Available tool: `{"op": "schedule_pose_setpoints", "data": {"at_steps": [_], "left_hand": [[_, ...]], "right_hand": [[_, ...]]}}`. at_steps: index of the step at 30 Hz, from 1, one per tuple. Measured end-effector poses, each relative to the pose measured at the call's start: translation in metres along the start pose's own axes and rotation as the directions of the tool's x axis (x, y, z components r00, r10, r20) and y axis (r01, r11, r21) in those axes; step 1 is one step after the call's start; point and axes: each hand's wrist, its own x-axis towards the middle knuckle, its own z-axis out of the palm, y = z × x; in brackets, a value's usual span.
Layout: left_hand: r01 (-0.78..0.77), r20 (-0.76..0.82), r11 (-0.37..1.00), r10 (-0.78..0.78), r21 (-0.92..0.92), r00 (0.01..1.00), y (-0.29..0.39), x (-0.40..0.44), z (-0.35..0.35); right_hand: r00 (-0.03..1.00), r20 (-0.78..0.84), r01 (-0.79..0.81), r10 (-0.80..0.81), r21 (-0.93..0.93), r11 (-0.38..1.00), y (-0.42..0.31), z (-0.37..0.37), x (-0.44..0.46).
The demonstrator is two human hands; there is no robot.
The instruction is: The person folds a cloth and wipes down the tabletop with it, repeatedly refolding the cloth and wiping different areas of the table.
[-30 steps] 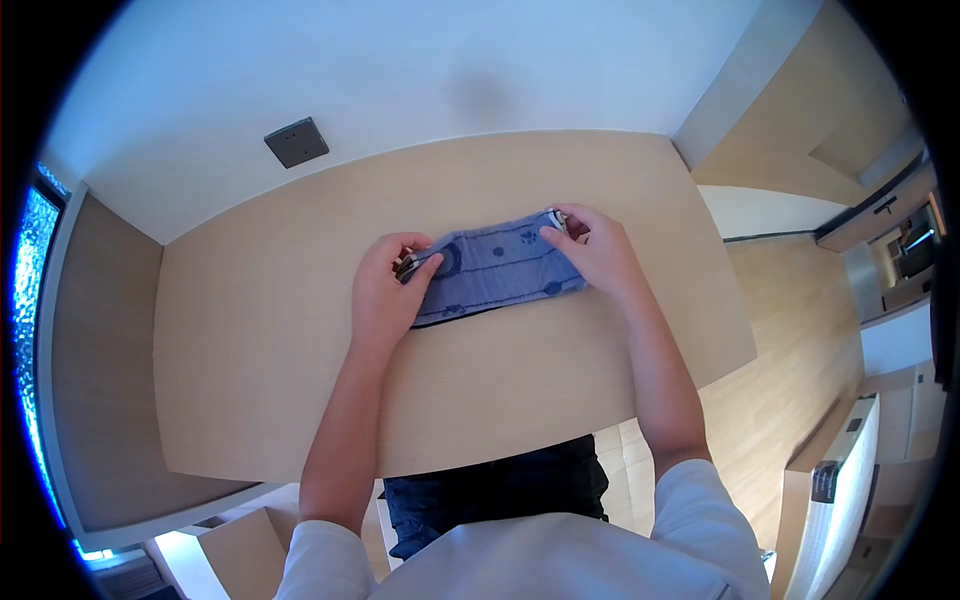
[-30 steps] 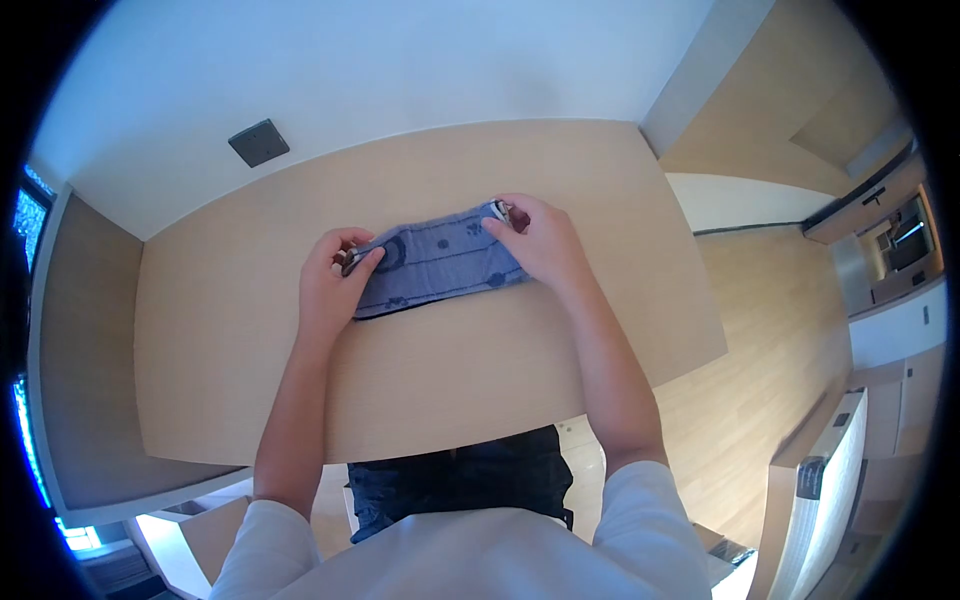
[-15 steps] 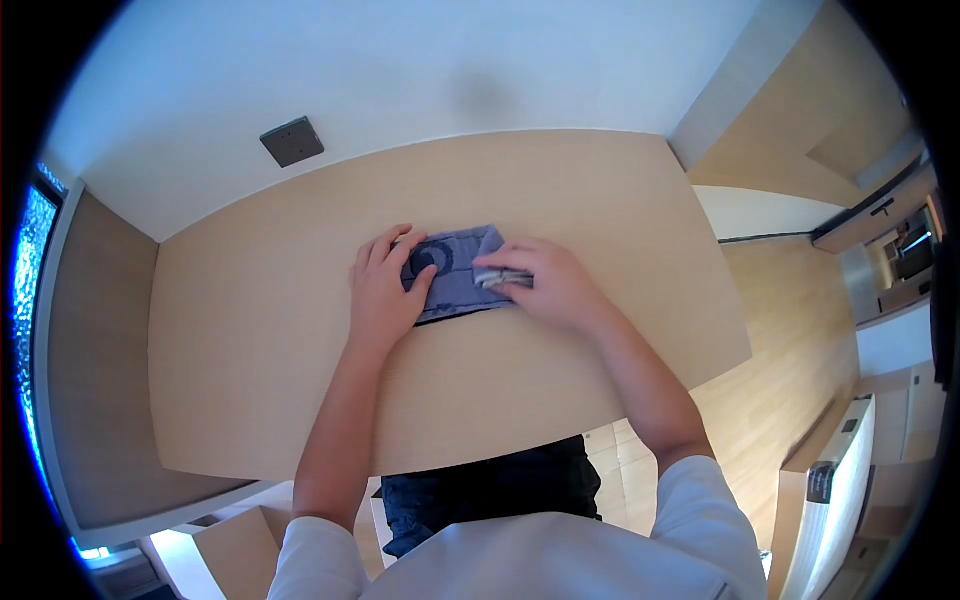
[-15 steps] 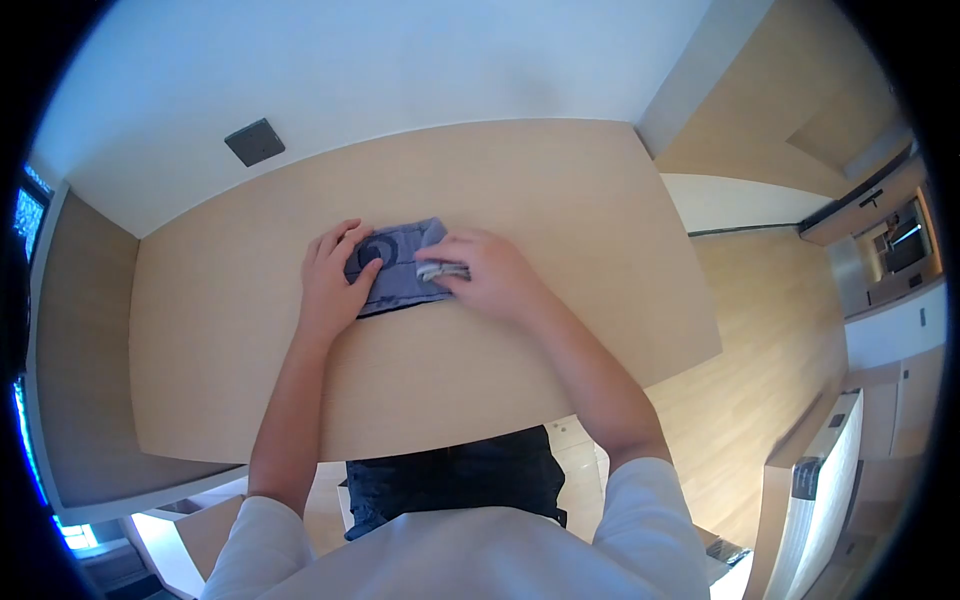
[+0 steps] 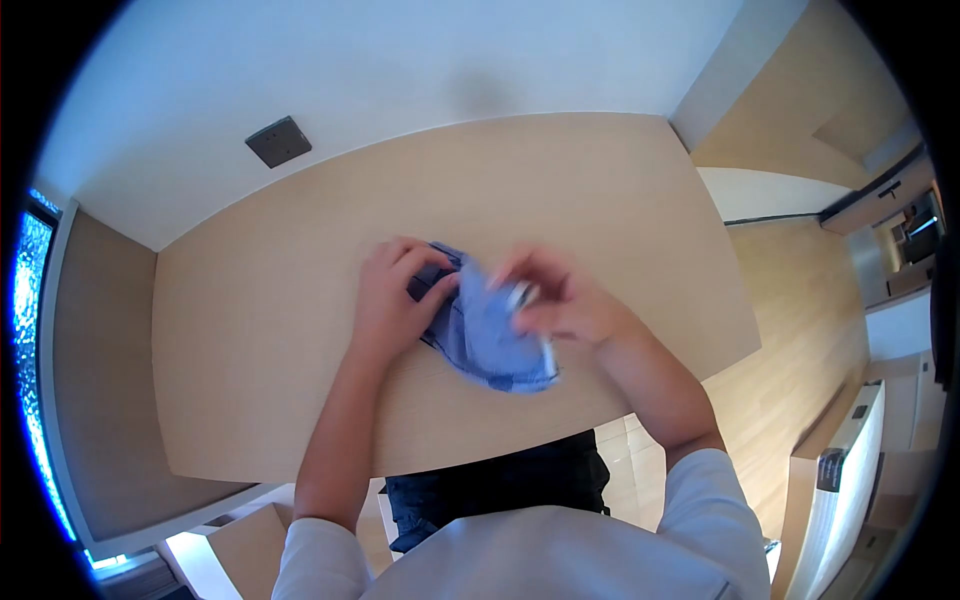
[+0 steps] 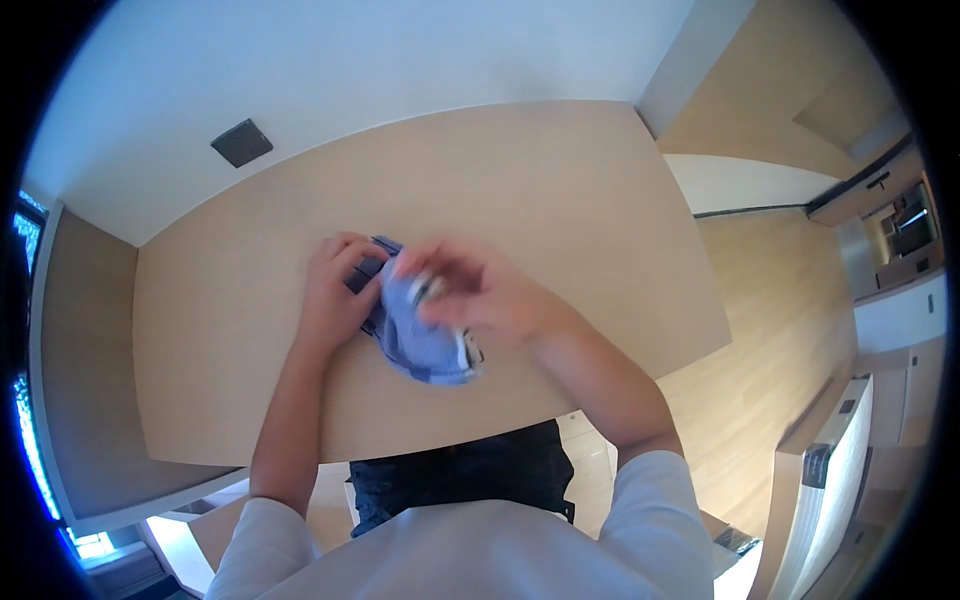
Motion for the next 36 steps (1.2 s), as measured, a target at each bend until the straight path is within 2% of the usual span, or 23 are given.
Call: {"op": "schedule_pose_setpoints", "data": {"at_steps": [1, 3, 6, 7, 10, 11, 14, 16, 18, 20, 22, 23, 25, 26, 28, 29, 31, 34, 35, 36], "left_hand": [[0.035, 0.053, 0.981, -0.025, -0.189, 0.998, 0.003, -0.001, 0.003], [0.124, 0.166, 0.836, -0.040, -0.534, 0.985, 0.014, -0.005, 0.012], [0.218, 0.276, 0.666, -0.018, -0.714, 0.961, 0.030, -0.010, 0.015], [0.197, 0.296, 0.682, 0.029, -0.704, 0.955, 0.031, -0.015, 0.017], [0.463, 0.519, 0.418, 0.023, -0.781, 0.854, 0.025, -0.026, 0.025], [0.509, 0.556, 0.324, 0.068, -0.798, 0.828, 0.025, -0.029, 0.026], [0.592, 0.599, 0.102, 0.207, -0.800, 0.774, 0.036, -0.036, 0.032], [0.611, 0.599, 0.045, 0.266, -0.790, 0.755, 0.046, -0.046, 0.036], [0.581, 0.568, 0.027, 0.251, -0.814, 0.784, 0.061, -0.046, 0.034], [0.575, 0.555, -0.074, 0.185, -0.815, 0.811, 0.069, -0.045, 0.035], [0.567, 0.570, -0.252, 0.066, -0.785, 0.819, 0.070, -0.044, 0.037], [0.558, 0.576, -0.242, -0.003, -0.794, 0.817, 0.073, -0.042, 0.036], [0.542, 0.577, -0.220, -0.144, -0.811, 0.804, 0.079, -0.036, 0.032], [0.478, 0.515, -0.213, -0.183, -0.852, 0.837, 0.076, -0.035, 0.034], [0.343, 0.384, -0.191, -0.262, -0.920, 0.885, 0.066, -0.031, 0.038], [0.314, 0.342, -0.138, -0.330, -0.939, 0.880, 0.062, -0.029, 0.038], [0.265, 0.247, -0.025, -0.453, -0.964, 0.857, 0.055, -0.023, 0.035], [0.220, 0.197, -0.011, -0.490, -0.976, 0.849, 0.047, -0.016, 0.030], [0.203, 0.190, -0.023, -0.461, -0.979, 0.867, 0.045, -0.016, 0.029], [0.186, 0.183, -0.035, -0.430, -0.982, 0.884, 0.042, -0.016, 0.028]], "right_hand": [[0.995, -0.080, 0.067, -0.057, 0.135, 0.989, -0.003, -0.002, -0.001], [0.975, -0.190, 0.173, -0.112, 0.344, 0.923, -0.010, -0.007, 0.002], [0.982, -0.057, 0.190, -0.181, 0.261, 0.946, 0.000, -0.010, -0.002], [0.990, 0.028, 0.121, -0.140, 0.352, 0.928, 0.004, -0.005, -0.004], [0.968, 0.037, 0.210, -0.246, 0.410, 0.888, 0.013, 0.002, 0.008], [0.976, 0.007, 0.191, -0.216, 0.441, 0.877, 0.007, 0.004, 0.005], [0.950, 0.125, 0.217, -0.287, 0.399, 0.891, 0.009, -0.004, 0.002], [0.940, 0.168, 0.214, -0.298, 0.390, 0.896, 0.003, 0.003, 0.002], [0.948, 0.154, 0.200, -0.277, 0.387, 0.900, -0.004, 0.009, 0.004], [0.967, 0.095, 0.183, -0.236, 0.381, 0.906, -0.009, 0.008, 0.005], [0.984, 0.034, 0.154, -0.176, 0.342, 0.927, -0.008, 0.003, 0.007], [0.989, 0.003, 0.141, -0.149, 0.322, 0.936, -0.007, 0.000, 0.008], [0.981, -0.071, 0.191, -0.182, 0.136, 0.972, -0.005, -0.009, 0.009], [0.974, -0.105, 0.208, -0.203, 0.040, 0.977, -0.004, -0.011, 0.009], [0.931, -0.307, 0.157, -0.196, -0.150, 0.976, -0.005, -0.009, 0.009], [0.892, -0.403, 0.114, -0.205, -0.238, 0.965, -0.005, -0.008, 0.010], [0.869, -0.413, 0.103, -0.272, -0.387, 0.916, 0.002, -0.013, 0.015], [0.860, -0.404, 0.047, -0.310, -0.543, 0.838, 0.014, -0.020, 0.025], [0.862, -0.399, 0.025, -0.314, -0.585, 0.811, 0.017, -0.021, 0.026], [0.891, -0.391, 0.001, -0.230, -0.506, 0.862, 0.020, -0.023, 0.024]]}}
